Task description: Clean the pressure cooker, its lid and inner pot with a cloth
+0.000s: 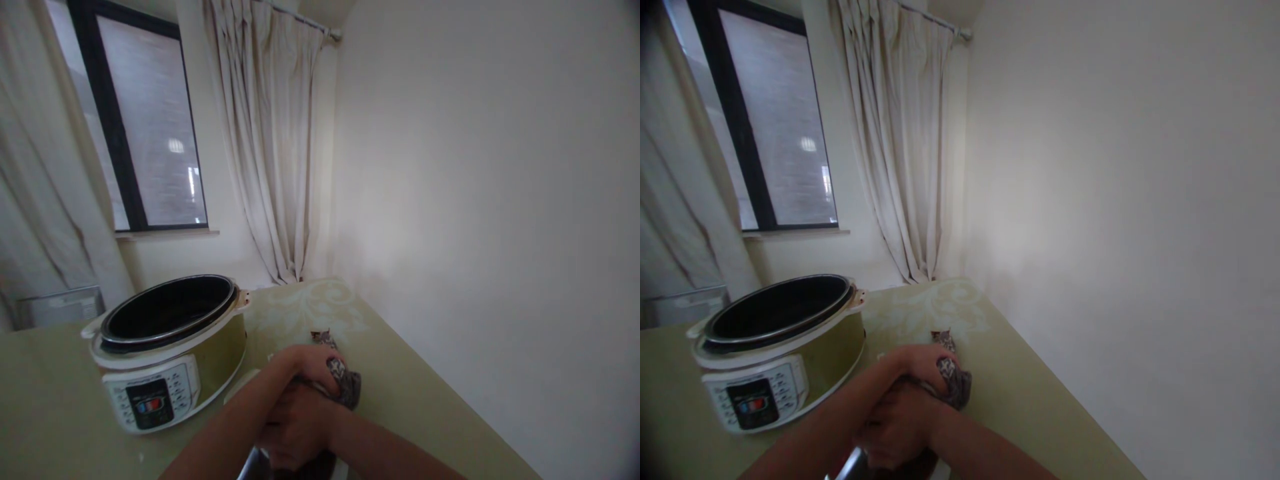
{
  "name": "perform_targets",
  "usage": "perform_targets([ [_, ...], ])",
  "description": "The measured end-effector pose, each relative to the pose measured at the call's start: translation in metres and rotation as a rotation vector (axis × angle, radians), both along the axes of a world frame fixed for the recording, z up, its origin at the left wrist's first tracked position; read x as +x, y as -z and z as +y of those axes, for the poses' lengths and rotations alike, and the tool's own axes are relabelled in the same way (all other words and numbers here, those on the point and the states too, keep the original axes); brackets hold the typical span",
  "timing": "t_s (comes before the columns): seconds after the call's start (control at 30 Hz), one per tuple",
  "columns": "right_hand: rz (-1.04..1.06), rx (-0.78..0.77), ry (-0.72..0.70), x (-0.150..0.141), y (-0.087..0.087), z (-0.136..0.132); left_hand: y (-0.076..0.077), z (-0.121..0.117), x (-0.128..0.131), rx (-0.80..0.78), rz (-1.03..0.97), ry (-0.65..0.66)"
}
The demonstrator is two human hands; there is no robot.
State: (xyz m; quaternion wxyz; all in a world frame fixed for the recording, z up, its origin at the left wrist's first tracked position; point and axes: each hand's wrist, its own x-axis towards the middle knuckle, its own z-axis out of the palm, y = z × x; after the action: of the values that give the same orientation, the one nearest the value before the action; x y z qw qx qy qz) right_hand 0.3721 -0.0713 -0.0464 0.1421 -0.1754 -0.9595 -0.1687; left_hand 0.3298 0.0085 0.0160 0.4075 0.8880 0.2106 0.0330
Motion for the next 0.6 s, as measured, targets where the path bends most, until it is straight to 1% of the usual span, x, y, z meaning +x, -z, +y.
perform_targets([
  [0.03,0.0,-0.013,0.02,0.0,0.0,-0.001,0.001,0.004,-0.001,0.013,0.002,-0.017],
  [0.1,0.015,-0.034,0.047,0.001,-0.001,-0.004,0.001,0.017,-0.017,0.053,-0.017,-0.097],
  [0.2,0.059,-0.011,0.079,-0.001,-0.003,-0.007,0.002,0.037,-0.067,0.131,-0.069,-0.299],
  [0.27,0.077,0.009,0.102,-0.003,-0.006,-0.01,0.005,0.038,-0.103,0.181,-0.1,-0.44],
  [0.33,0.082,0.009,0.12,-0.005,-0.009,-0.012,0.008,0.025,-0.13,0.234,-0.139,-0.535],
  [0.4,0.084,-0.003,0.14,-0.006,-0.01,-0.013,0.013,0.002,-0.147,0.327,-0.172,-0.593],
  [0.47,0.102,-0.017,0.161,-0.006,-0.009,-0.013,0.021,-0.026,-0.158,0.449,-0.176,-0.662],
  [0.53,0.159,-0.049,0.191,-0.005,-0.004,-0.012,0.035,-0.053,-0.17,0.555,-0.161,-0.769],
  [0.6,0.266,-0.102,0.246,-0.003,0.001,-0.011,0.059,-0.076,-0.188,0.611,-0.165,-0.871],
])
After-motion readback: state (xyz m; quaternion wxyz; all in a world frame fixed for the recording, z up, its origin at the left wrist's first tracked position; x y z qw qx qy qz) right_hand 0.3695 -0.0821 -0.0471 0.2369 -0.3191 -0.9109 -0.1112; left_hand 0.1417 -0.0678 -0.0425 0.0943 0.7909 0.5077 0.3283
